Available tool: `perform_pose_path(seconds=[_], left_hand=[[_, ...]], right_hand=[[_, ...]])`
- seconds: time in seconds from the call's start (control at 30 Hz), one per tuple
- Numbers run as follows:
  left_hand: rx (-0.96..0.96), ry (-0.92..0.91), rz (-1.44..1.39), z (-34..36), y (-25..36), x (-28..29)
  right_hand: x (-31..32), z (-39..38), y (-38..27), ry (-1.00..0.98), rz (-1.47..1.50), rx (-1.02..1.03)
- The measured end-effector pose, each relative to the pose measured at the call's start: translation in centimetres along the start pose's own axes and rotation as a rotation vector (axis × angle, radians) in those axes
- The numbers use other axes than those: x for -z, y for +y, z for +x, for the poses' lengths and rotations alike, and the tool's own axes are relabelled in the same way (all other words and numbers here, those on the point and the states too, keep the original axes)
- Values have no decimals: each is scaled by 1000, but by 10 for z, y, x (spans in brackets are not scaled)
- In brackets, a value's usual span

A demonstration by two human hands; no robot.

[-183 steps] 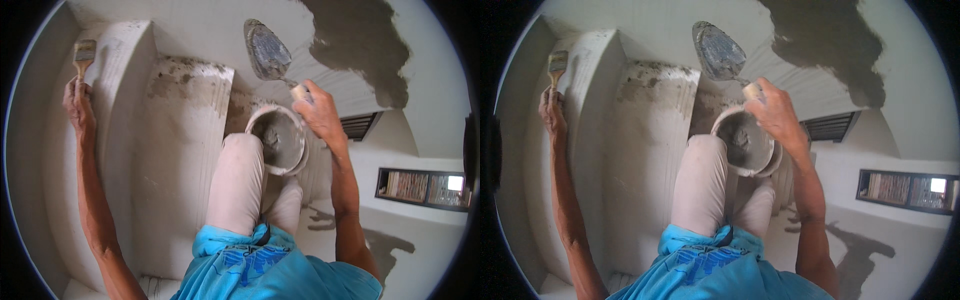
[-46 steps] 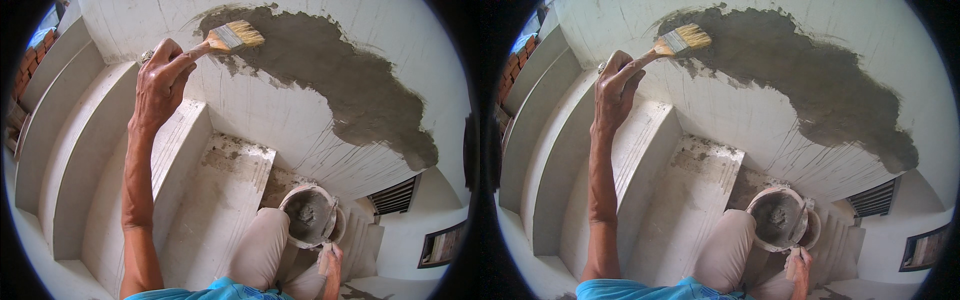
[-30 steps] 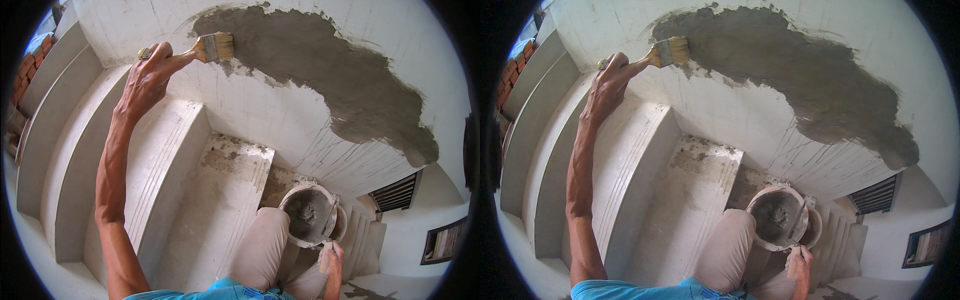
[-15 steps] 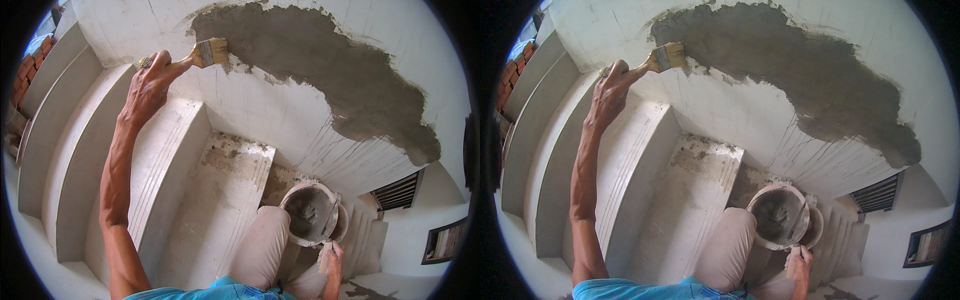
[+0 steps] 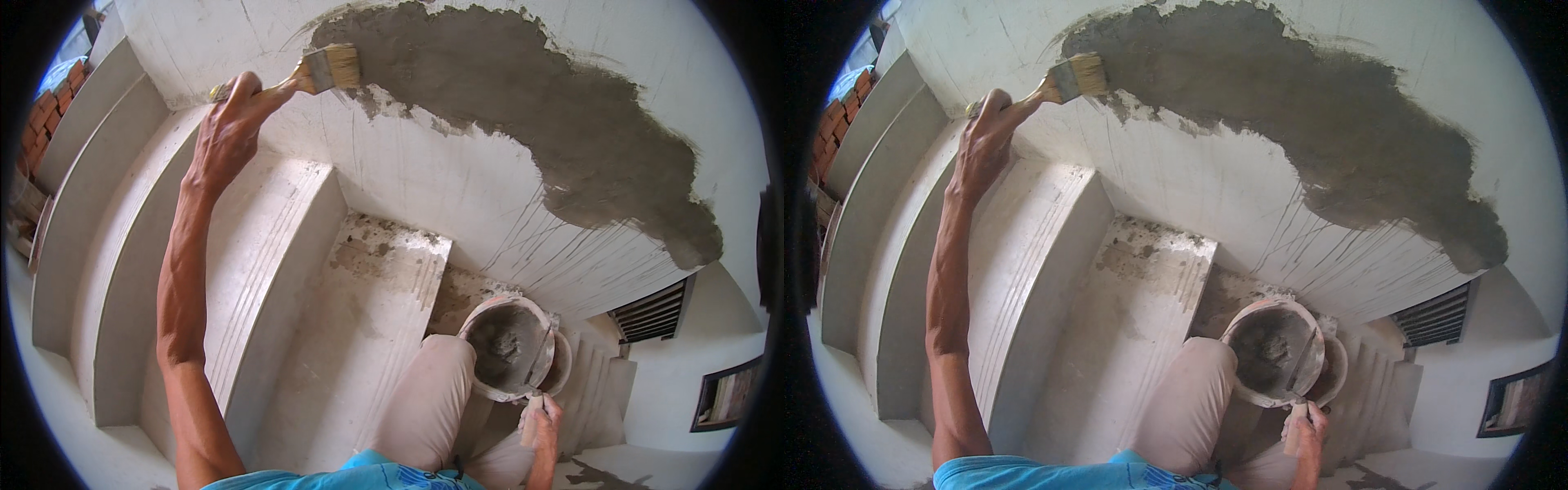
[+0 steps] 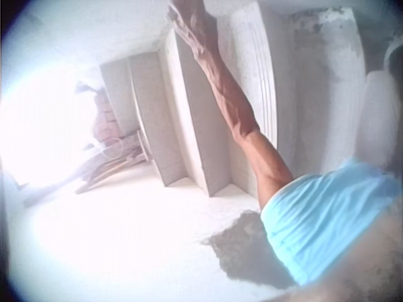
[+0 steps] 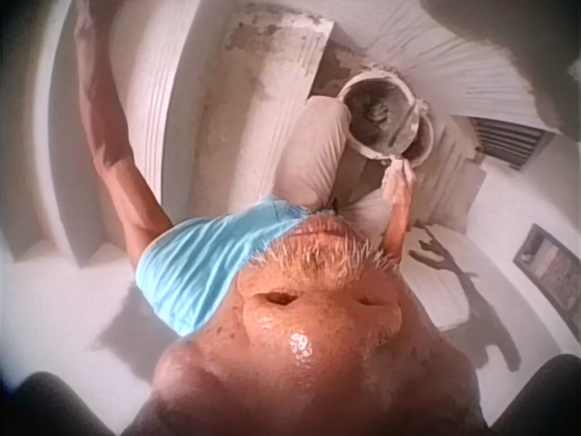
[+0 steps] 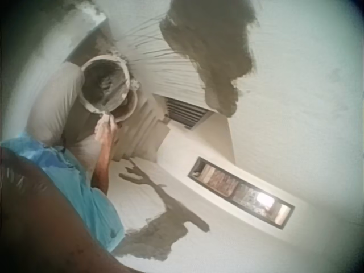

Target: The person applies plaster to a wall using a trowel and a bucket. They repeatedly scoop plaster from the bucket and spread it onto the wall surface, smoothing it with the trowel. A brush is held in the other hand but not used during the clip.

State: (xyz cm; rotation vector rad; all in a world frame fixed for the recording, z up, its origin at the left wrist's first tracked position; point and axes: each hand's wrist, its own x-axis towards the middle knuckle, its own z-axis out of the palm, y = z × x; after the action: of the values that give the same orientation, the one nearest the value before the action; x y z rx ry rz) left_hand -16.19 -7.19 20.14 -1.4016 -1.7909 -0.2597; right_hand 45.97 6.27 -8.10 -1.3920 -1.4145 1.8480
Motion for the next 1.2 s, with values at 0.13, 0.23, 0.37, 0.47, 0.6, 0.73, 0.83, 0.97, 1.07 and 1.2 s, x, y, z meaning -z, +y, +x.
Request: perform_pose_path(seconds=[0.13,0.23,0.37,0.47,0.6,0.73,0.83,0.97,1.07,1.2], left_hand=[[-28,81,48,-5,1,9],[-23,129,24,-1,4,6],[57,122,-79,0,5,-16],[23,59,-71,-21,-4,-34],[45,-17,-80,-49,-12,-23],[8,134,-69,-38,-7,-10],[10,201,-141,-19,2,-7],[127,263,-218,-11,6,-35],[172,246,-300,-27,21,-53],[226,213,-397,-44,46,-57]], right_hand=[[0,0,-1,-35,3,28],[-5,2,-7,-53,10,24],[-16,2,-17,-75,-1,54],[-16,1,-23,-76,-16,35],[-14,2,-19,-78,-25,24],[-20,3,-24,-90,-30,34],[-24,6,-26,-94,-29,27],[-25,9,-23,-113,-18,57],[-27,10,-21,-133,-31,41],[-27,5,-21,-110,-54,57]])
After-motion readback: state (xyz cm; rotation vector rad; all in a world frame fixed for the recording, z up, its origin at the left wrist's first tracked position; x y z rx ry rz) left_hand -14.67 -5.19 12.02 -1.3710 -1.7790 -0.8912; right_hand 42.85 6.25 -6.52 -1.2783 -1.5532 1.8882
